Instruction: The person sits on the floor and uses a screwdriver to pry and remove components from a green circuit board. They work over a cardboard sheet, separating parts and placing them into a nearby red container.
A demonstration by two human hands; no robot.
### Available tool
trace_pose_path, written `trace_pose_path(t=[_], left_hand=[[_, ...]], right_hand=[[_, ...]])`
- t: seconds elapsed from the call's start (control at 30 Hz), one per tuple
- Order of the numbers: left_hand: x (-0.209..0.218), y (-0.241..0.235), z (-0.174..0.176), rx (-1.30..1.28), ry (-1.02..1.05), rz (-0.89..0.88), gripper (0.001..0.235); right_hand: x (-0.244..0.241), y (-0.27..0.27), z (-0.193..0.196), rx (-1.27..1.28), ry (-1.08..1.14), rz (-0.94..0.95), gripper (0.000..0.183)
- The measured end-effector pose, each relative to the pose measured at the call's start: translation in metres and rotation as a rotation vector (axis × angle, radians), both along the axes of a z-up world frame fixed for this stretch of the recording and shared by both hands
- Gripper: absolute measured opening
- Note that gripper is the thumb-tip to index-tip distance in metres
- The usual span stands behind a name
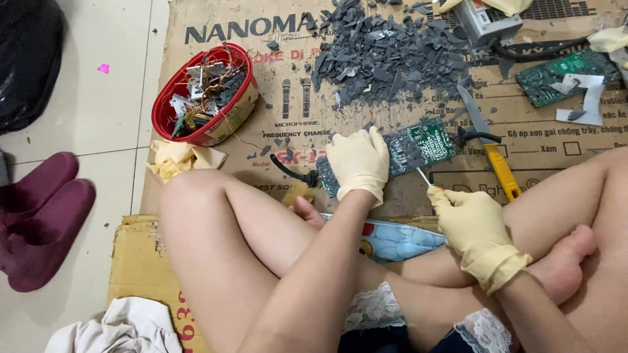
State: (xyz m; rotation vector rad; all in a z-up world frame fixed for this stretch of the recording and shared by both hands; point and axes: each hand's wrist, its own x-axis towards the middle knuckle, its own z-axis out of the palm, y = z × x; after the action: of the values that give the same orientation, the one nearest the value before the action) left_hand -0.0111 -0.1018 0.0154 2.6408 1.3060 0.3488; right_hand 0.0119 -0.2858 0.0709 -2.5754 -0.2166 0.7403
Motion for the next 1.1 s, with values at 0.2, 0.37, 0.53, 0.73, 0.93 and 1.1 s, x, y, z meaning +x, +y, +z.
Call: trace_pose_path(t=[0.2,0.37,0.53,0.73,0.93,1.1], left_hand=[[-0.006,0.004,0.009,-0.092,0.006,-0.086,0.070],[-0.002,0.003,0.005,-0.093,-0.008,-0.085,0.067],[-0.004,0.003,0.007,-0.103,-0.007,-0.088,0.067],[-0.003,0.005,-0.003,-0.045,-0.061,-0.083,0.068],[-0.003,0.004,-0.005,-0.008,-0.078,-0.087,0.068],[-0.003,0.004,-0.001,-0.020,-0.072,-0.124,0.068]], right_hand=[[0.000,0.003,0.004,0.054,0.090,-0.101,0.039],[-0.002,0.006,0.018,0.099,0.146,-0.142,0.038],[0.002,0.002,0.009,0.094,0.141,-0.124,0.041],[0.001,0.007,0.007,0.082,0.129,-0.115,0.043],[0.007,0.007,-0.003,0.033,0.125,-0.112,0.049],[0.008,0.013,-0.017,-0.083,0.070,-0.083,0.048]])
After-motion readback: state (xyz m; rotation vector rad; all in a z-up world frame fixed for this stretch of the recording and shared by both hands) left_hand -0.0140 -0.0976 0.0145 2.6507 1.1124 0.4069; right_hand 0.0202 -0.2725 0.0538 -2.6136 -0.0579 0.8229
